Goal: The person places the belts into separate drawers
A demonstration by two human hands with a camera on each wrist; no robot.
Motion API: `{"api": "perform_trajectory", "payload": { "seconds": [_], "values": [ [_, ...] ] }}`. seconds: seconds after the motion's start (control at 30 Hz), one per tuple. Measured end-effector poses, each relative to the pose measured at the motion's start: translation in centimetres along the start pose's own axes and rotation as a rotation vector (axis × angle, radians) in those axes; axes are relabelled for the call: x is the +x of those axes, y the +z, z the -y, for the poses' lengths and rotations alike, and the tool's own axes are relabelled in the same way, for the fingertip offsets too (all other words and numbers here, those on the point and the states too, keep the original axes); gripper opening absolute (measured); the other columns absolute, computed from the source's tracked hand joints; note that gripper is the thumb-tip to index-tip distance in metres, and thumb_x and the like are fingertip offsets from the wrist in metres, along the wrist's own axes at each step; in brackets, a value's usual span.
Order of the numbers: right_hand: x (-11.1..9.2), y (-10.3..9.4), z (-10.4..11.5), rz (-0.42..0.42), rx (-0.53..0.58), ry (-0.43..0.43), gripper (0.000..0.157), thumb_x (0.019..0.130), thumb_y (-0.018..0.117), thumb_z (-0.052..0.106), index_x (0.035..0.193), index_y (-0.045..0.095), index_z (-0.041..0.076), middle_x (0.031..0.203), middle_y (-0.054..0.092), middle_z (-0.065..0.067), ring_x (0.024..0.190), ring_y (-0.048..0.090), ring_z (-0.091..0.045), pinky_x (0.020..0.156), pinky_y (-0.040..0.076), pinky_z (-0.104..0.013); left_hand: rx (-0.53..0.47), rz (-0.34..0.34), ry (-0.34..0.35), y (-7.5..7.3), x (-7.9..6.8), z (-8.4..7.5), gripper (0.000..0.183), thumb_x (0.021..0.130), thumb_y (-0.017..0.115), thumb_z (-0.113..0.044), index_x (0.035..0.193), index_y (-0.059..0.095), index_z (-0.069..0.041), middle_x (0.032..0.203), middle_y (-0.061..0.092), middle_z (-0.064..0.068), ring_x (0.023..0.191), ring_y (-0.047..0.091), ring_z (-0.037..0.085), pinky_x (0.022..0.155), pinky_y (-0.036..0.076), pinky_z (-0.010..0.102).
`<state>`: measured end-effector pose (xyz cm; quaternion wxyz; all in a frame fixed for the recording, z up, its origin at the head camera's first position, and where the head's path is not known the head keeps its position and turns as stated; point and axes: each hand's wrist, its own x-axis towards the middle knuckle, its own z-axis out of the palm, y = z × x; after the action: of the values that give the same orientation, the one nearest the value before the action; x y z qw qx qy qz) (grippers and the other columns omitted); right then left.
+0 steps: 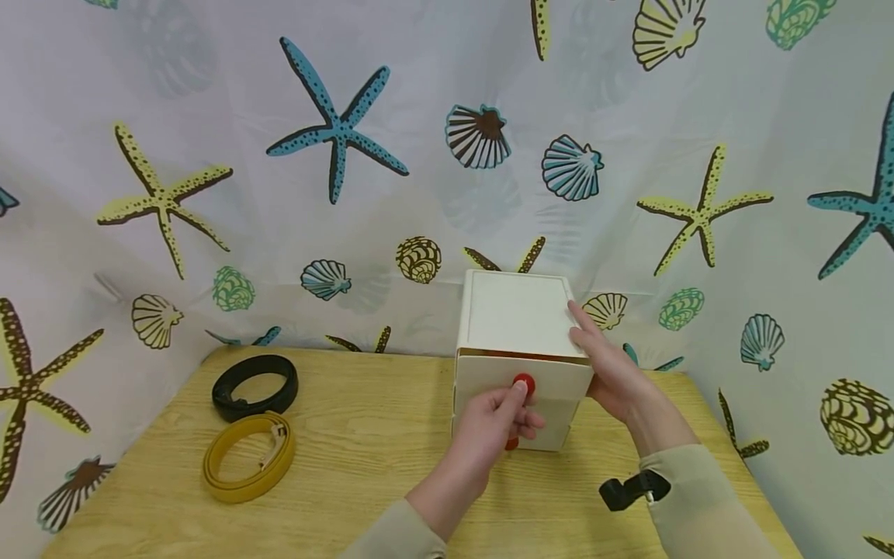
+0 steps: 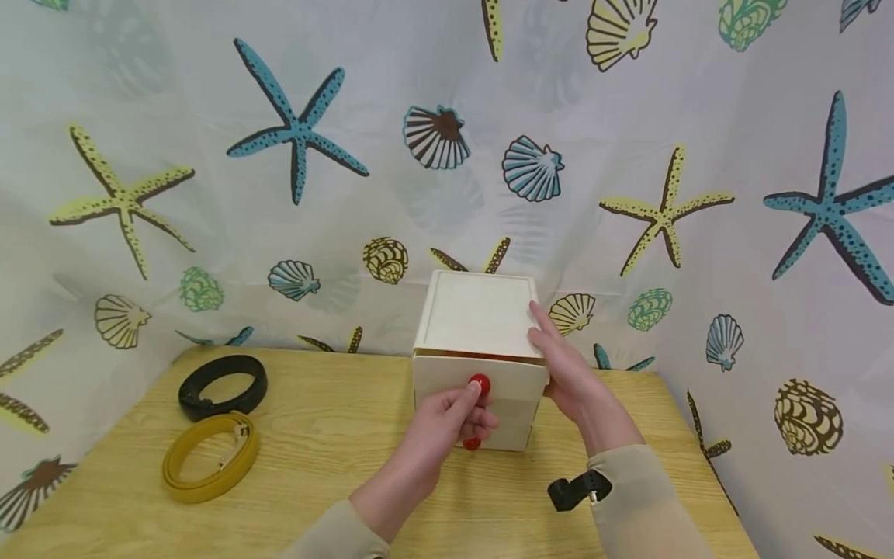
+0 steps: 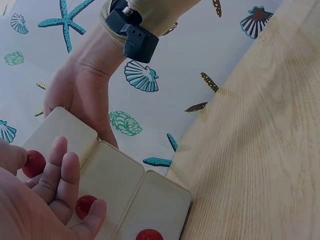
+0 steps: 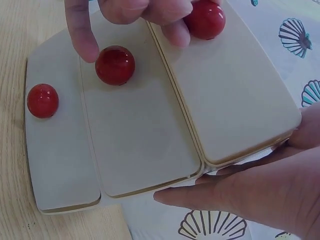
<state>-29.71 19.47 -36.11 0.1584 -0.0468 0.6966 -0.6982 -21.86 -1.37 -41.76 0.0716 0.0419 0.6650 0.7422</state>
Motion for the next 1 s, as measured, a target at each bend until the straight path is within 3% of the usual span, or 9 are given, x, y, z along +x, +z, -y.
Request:
{"api": "perform_trajectory", "payload": {
  "seconds": [0.27,0.5,0.8,1.0],
  "values": [
    [-0.2,-0.1,-0.1,-0.006,0.011,0.019,0.066,0.121,0.037,0.039,0.177,0.003,0.043,0.184,-0.01,-0.006,0.166,0.004,-0.046,0.124,0.018,-0.078,-0.017,-0.014,0.009,0.3,0.6,-0.1,0.049,0.115,0.06,-0.041,0.118,0.078,0.004,0.088,0.08,0.005,0.077,0.072,0.016,0.082,0.055,0.035],
    [-0.3,-0.2,0.0,-0.02,0.003,0.006,0.063,0.121,0.036,0.039,0.178,0.01,0.04,0.184,-0.008,-0.008,0.166,0.004,-0.047,0.121,0.015,-0.084,-0.031,-0.021,0.01,0.4,1.0,-0.2,0.047,0.116,0.059,-0.039,0.118,0.078,0.005,0.088,0.08,0.007,0.077,0.071,0.017,0.093,0.061,0.042],
    [-0.3,-0.5,0.1,-0.019,-0.039,-0.004,0.065,0.119,0.033,0.056,0.178,0.014,0.037,0.184,-0.007,-0.01,0.166,0.002,-0.046,0.115,0.017,-0.09,-0.028,-0.017,0.011,0.3,1.2,-0.3,0.047,0.116,0.058,-0.039,0.12,0.078,0.004,0.089,0.08,0.007,0.079,0.071,0.017,0.095,0.06,0.046],
    [-0.3,-0.2,0.0,-0.012,-0.08,-0.011,0.063,0.12,0.034,0.053,0.178,0.012,0.038,0.184,-0.008,-0.009,0.165,0.002,-0.047,0.114,0.015,-0.092,-0.017,-0.019,0.026,0.2,1.3,-0.2,0.048,0.117,0.057,-0.039,0.12,0.077,0.004,0.091,0.08,0.008,0.079,0.071,0.018,0.092,0.06,0.046]
  ]
}}
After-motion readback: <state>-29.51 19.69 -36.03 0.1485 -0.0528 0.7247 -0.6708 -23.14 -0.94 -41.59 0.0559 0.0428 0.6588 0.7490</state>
